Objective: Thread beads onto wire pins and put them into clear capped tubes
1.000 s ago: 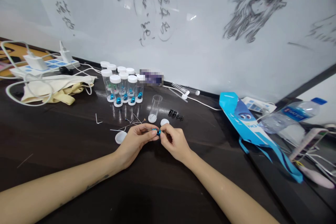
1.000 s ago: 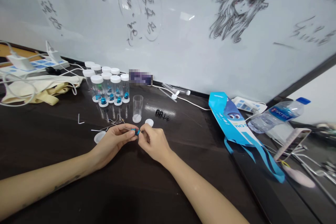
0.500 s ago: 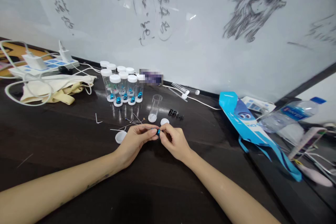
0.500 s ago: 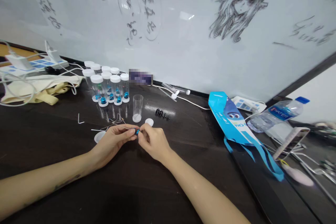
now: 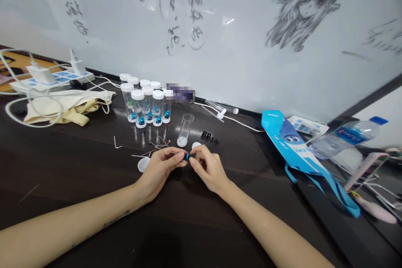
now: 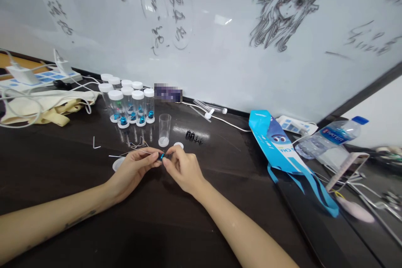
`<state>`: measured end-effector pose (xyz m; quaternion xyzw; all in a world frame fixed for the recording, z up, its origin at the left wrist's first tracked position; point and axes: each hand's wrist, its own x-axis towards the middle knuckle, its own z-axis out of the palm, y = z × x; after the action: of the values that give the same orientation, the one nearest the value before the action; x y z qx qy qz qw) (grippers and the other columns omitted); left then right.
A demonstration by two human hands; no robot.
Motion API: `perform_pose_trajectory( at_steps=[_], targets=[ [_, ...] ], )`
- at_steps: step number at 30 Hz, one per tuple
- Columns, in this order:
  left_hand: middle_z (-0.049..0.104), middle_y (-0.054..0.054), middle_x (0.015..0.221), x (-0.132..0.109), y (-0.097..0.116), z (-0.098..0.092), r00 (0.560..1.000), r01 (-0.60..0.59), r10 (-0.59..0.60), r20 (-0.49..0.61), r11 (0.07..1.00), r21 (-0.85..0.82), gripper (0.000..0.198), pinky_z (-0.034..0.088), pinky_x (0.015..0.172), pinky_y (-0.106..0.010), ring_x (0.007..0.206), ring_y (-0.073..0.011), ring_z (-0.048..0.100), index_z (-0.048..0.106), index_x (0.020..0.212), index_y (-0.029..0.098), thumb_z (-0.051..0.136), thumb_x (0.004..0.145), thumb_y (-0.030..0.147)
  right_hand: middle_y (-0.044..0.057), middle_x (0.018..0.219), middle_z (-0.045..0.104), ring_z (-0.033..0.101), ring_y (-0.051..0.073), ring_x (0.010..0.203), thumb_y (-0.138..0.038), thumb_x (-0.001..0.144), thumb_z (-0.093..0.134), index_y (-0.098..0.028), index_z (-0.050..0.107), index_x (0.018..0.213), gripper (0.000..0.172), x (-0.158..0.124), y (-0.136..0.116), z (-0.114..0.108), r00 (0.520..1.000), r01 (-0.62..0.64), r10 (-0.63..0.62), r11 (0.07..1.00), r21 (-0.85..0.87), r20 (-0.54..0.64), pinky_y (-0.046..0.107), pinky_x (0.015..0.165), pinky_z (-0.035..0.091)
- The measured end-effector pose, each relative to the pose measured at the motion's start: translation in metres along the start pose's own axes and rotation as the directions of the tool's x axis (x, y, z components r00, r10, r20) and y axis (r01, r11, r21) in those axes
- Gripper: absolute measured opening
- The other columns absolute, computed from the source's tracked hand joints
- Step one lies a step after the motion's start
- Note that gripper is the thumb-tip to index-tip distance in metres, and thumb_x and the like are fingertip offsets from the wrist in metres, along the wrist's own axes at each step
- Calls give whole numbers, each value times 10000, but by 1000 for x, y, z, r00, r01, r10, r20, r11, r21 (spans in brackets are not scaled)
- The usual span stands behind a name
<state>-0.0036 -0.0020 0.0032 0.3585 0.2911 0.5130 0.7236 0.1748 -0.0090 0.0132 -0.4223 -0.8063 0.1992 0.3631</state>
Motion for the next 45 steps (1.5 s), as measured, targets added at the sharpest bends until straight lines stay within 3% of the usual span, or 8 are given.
perform_pose_trajectory(
  at_steps=[12,25,37,45],
  targets=[
    [697,-8,707,-1,1,0,1000,-7,7,17,1000,2,112,495,707,-178,667,-89,612,753,811,147,778,738,228,-79,570,458,434,83,440,-260,916,528,-198,484,989,105,1,1,2,999,36,-36,999,-20,13,206,486,334],
    [697,-13,724,-1,1,1,999,23,-23,-22,1000,4,140,486,719,-189,677,-98,612,757,818,148,789,723,247,-71,587,469,446,90,454,-277,958,459,-207,473,994,80,0,-1,-1,1000,-10,10,1000,-2,22,218,506,335],
    [690,-25,683,-2,2,1,1000,3,-3,-11,999,32,142,482,705,-203,663,-110,601,760,828,148,781,728,246,-26,742,572,474,82,471,-250,889,552,-210,507,1030,153,1,-1,1,1000,30,-30,998,-61,-4,213,487,376],
    [694,-18,670,-1,0,-1,1000,-15,15,-11,1000,27,112,483,694,-200,651,-105,605,757,817,153,776,734,226,-59,622,513,459,86,452,-247,892,551,-207,510,992,115,1,-1,1,1000,24,-23,998,-55,16,211,485,365]
  ],
)
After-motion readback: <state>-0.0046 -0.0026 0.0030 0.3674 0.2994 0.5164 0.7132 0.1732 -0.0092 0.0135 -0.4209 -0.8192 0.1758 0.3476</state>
